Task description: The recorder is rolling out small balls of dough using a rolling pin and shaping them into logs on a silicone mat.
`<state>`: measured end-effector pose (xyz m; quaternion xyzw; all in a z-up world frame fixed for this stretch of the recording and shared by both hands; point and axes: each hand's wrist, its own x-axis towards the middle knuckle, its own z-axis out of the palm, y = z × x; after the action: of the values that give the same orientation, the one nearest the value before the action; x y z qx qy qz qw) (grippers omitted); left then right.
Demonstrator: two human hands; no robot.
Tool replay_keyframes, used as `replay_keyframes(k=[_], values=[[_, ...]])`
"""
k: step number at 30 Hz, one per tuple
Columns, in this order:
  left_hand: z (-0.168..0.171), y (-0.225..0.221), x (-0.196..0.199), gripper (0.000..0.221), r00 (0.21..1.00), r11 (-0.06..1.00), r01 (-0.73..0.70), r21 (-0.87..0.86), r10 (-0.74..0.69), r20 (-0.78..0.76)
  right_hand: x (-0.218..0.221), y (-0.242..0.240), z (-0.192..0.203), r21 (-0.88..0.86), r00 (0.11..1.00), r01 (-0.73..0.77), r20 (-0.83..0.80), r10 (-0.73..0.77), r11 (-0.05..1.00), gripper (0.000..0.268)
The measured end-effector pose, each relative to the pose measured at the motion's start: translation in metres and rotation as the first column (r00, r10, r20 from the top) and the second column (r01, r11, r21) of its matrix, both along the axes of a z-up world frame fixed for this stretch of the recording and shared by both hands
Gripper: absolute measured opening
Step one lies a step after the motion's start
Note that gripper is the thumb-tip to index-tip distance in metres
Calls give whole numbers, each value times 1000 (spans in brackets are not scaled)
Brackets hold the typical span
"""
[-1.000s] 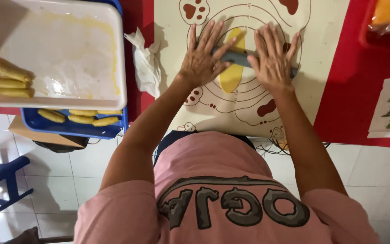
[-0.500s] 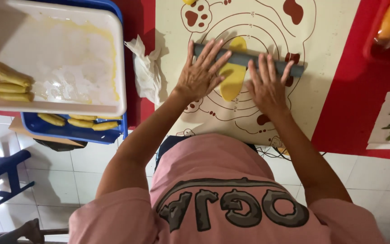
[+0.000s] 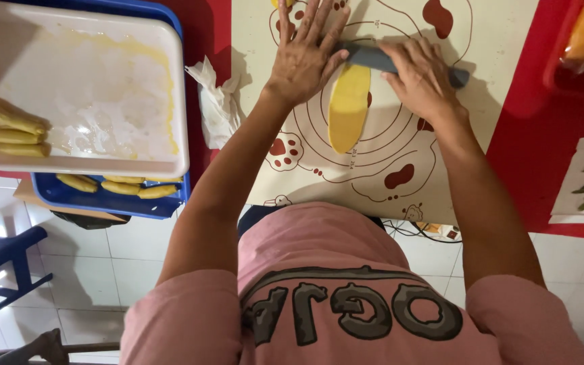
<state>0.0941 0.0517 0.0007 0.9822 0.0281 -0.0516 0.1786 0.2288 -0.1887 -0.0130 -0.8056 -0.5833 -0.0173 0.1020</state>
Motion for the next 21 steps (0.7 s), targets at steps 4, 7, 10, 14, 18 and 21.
replay_keyframes(k=[4,7,10,14,18,21], values=[[22,-15,-43,60,999,998,-28,61,30,-31,-17,-39,13,103,992,127,11,-129,987,46],[-22,-37,-97,62,962,991,125,-41,-111,250,-53,-69,23,71,891,438,-168,-422,896,49],[-56,-56,-134,59,841,962,266,-58,-202,503,-89,-94,-4,108,770,634,-178,-613,765,51],[-67,-63,-146,68,830,971,232,-58,-166,532,-127,-101,-23,122,588,808,-113,-801,576,53],[-52,-64,-136,53,897,955,248,-166,-161,412,-129,-96,-35,166,513,835,114,-851,525,53],[-75,-63,-129,47,863,948,309,-80,-244,443,-146,-73,-3,216,768,640,-144,-624,737,49]])
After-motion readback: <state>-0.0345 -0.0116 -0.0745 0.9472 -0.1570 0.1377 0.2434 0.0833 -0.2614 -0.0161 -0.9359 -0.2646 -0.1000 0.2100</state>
